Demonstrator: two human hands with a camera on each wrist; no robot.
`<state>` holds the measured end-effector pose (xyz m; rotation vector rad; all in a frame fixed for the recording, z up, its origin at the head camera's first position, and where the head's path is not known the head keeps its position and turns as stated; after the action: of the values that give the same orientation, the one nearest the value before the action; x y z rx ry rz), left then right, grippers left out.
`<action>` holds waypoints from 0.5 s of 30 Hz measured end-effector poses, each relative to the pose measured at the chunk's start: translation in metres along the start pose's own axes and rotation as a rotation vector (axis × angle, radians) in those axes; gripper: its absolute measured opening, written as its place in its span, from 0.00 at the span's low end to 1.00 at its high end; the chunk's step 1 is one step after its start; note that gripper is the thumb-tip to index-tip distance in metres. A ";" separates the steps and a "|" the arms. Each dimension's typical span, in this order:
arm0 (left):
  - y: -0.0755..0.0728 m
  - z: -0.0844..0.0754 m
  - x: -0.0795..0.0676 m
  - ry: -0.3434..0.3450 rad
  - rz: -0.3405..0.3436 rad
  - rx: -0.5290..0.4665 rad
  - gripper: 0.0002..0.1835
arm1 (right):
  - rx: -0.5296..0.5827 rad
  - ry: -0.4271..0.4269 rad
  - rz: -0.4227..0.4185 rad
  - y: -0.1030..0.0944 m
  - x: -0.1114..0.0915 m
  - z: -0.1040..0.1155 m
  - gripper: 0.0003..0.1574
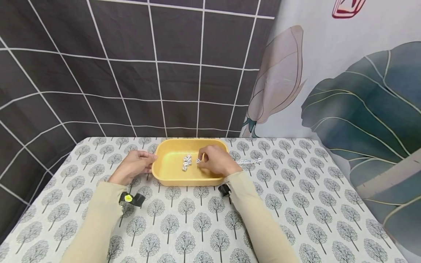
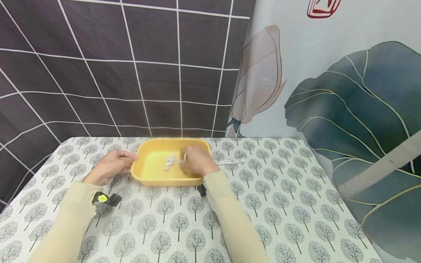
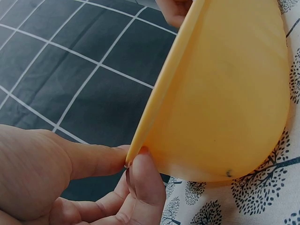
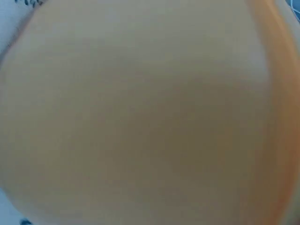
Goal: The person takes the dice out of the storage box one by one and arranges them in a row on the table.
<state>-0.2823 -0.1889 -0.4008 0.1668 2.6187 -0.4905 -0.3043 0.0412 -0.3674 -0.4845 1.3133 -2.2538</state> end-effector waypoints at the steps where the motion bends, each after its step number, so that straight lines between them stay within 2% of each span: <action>1: 0.000 0.000 0.000 -0.002 0.001 -0.001 0.20 | -0.006 -0.004 -0.007 -0.003 -0.001 0.000 0.07; 15: 0.000 -0.001 -0.001 0.001 0.003 -0.003 0.19 | -0.020 -0.020 -0.048 -0.029 -0.010 -0.003 0.08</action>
<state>-0.2820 -0.1881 -0.3997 0.1695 2.6202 -0.4854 -0.3043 0.0614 -0.3445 -0.5495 1.3286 -2.2709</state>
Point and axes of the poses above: each hand's wrist, its own x-axis towards the middle knuckle, its own y-axis out of the palm, z = x × y, the point moved 10 cm from there along x, towards the middle knuckle, and after that the axes turned 8 degrees about -y, right-handed, at the moved point
